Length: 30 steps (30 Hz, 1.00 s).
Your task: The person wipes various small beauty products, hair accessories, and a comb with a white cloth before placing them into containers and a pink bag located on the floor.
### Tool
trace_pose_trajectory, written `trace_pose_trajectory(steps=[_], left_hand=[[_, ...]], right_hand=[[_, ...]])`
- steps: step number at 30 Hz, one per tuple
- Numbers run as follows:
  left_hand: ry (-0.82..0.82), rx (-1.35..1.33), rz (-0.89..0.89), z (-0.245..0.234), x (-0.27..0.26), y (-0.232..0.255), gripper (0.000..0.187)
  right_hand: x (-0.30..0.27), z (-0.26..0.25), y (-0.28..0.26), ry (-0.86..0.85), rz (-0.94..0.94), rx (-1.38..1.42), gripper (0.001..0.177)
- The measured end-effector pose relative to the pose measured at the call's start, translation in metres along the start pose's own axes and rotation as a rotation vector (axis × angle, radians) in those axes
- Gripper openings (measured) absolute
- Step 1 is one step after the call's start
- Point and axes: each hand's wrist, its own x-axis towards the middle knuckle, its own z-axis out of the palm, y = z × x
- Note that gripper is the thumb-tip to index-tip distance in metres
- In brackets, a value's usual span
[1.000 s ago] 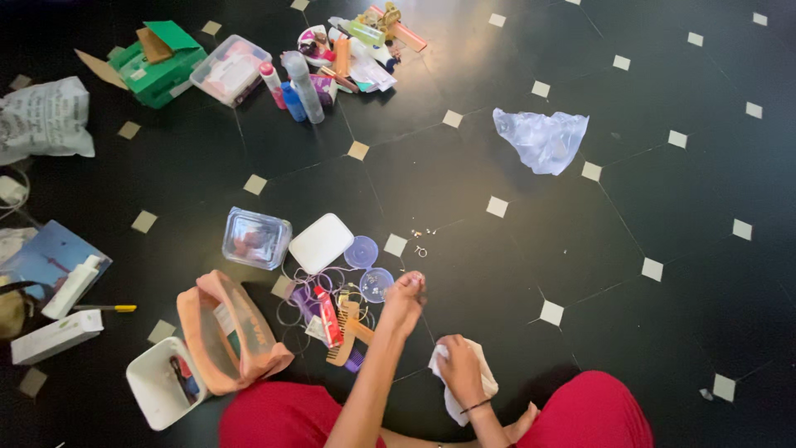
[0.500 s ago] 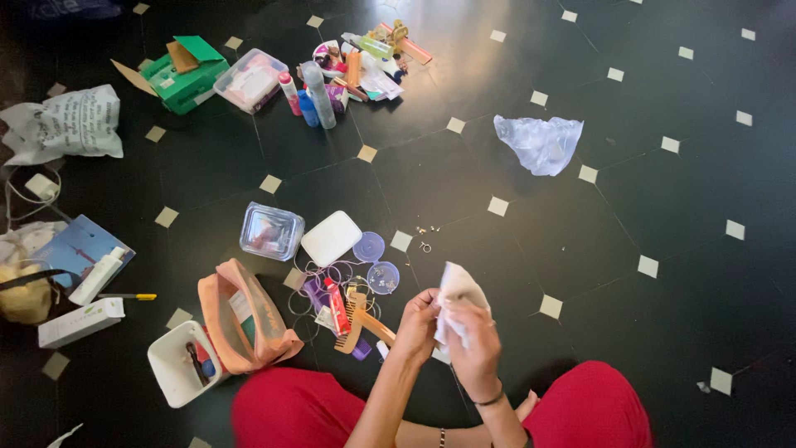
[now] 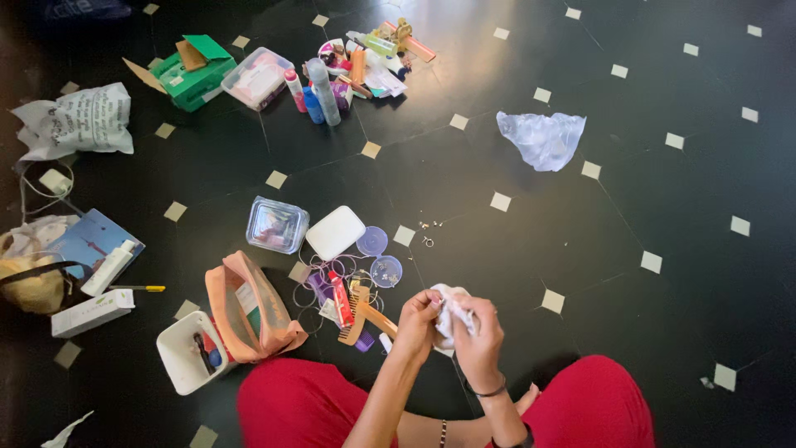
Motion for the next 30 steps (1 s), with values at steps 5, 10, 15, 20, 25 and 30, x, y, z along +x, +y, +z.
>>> trace_pose_trajectory(steps=[5, 10, 15, 20, 25, 30], left_hand=[[0.016, 0.045, 0.053, -0.009, 0.001, -0.006, 0.006], [0.041, 0.045, -0.010, -0.018, 0.003, -0.002, 0.008], [0.190, 0.178, 0.089, -0.060, 0.026, -0.018, 0.004], [0.430, 0.605, 0.297, -0.120, 0.075, -0.012, 0.014], [0.678, 1.101, 0.347, -0.152, 0.105, 0.004, 0.018], [0.666, 1.296, 0.418, -0.128, 0.117, 0.022, 0.028]], right_hand=[[-0.004, 0.006, 0.008, -0.014, 0.088, 0.007, 0.028], [-0.003, 0.006, 0.009, -0.104, -0.070, -0.121, 0.031], [0.002, 0.008, 0.048, 0.043, 0.224, -0.023, 0.030], [-0.041, 0.016, 0.119, -0.256, 0.344, -0.353, 0.021], [-0.084, 0.029, 0.148, -0.304, 0.128, -0.406, 0.011], [-0.080, 0.034, 0.159, -0.237, 0.125, -0.398, 0.017]])
